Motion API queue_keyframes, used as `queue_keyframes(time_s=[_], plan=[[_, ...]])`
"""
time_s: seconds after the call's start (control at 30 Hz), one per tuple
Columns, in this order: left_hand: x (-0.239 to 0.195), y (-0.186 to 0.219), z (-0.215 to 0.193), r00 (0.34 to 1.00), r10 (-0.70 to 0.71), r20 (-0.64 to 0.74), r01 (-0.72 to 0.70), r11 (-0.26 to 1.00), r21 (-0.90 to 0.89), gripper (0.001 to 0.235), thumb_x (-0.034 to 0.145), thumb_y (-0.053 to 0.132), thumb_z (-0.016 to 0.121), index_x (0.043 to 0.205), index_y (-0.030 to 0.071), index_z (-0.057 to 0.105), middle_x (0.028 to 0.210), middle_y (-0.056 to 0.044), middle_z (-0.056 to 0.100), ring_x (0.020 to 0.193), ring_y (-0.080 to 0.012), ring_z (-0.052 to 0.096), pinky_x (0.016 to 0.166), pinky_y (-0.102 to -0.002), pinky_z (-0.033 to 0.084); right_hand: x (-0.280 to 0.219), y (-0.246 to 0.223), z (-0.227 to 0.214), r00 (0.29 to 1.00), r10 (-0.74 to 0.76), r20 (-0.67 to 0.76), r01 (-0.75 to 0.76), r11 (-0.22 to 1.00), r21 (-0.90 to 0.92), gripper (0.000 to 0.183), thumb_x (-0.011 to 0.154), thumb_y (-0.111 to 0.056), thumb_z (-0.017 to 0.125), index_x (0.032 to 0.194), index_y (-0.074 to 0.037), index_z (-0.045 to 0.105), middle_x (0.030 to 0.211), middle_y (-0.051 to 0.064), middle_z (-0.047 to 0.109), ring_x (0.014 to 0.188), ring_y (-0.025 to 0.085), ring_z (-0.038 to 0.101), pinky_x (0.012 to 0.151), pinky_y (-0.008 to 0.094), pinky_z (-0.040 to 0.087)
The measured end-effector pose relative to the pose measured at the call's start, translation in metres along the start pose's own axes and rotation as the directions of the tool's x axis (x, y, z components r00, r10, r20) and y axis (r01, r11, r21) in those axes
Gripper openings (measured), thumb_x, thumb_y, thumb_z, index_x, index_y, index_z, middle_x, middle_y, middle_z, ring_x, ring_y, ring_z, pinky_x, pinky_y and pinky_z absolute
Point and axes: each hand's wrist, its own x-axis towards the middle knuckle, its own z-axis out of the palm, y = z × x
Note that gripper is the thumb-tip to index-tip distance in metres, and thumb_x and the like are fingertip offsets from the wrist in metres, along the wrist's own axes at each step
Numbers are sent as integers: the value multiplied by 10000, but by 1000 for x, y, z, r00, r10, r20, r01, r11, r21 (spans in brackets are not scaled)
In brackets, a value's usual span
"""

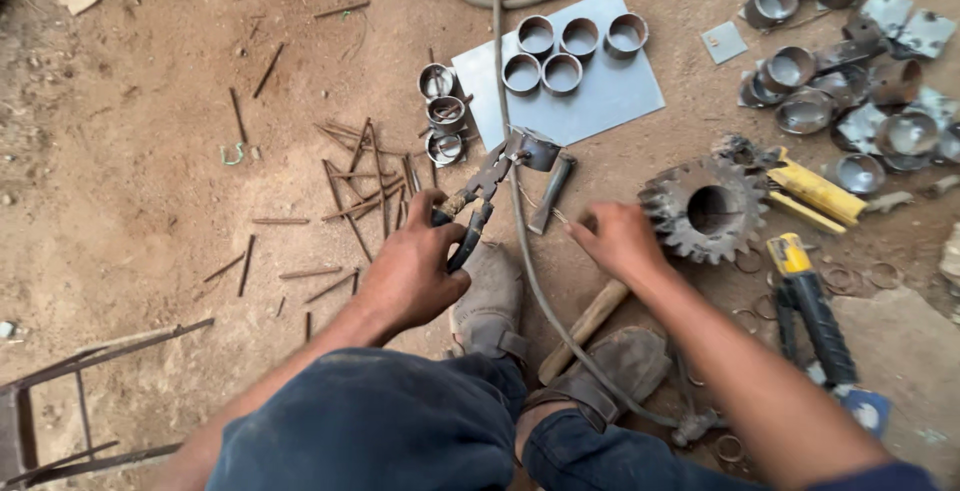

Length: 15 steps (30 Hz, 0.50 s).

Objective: The person sits on the ground and uses a handheld welding torch to weld small metal rings onto a larger gear-like metal component. They repeatedly pick up rings, position them on the gear, and apply the torch to create welds, generating sparks. The person also uses pliers to hold the rings and a hammer to tap the assembly.

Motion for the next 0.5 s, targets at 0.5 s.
queue_keyframes(time_s=[0.5], plan=[[4, -6, 4, 962, -165, 217, 190, 977, -100, 515, 758, 99, 708, 1264, 21, 659, 1592, -238, 270, 957, -384, 736, 871, -407, 642, 52, -36, 8, 896, 436, -88, -370, 840, 396, 750, 828, -90, 826, 1411, -104, 353, 1021, 161, 702, 831, 291, 741, 697, 387, 645]])
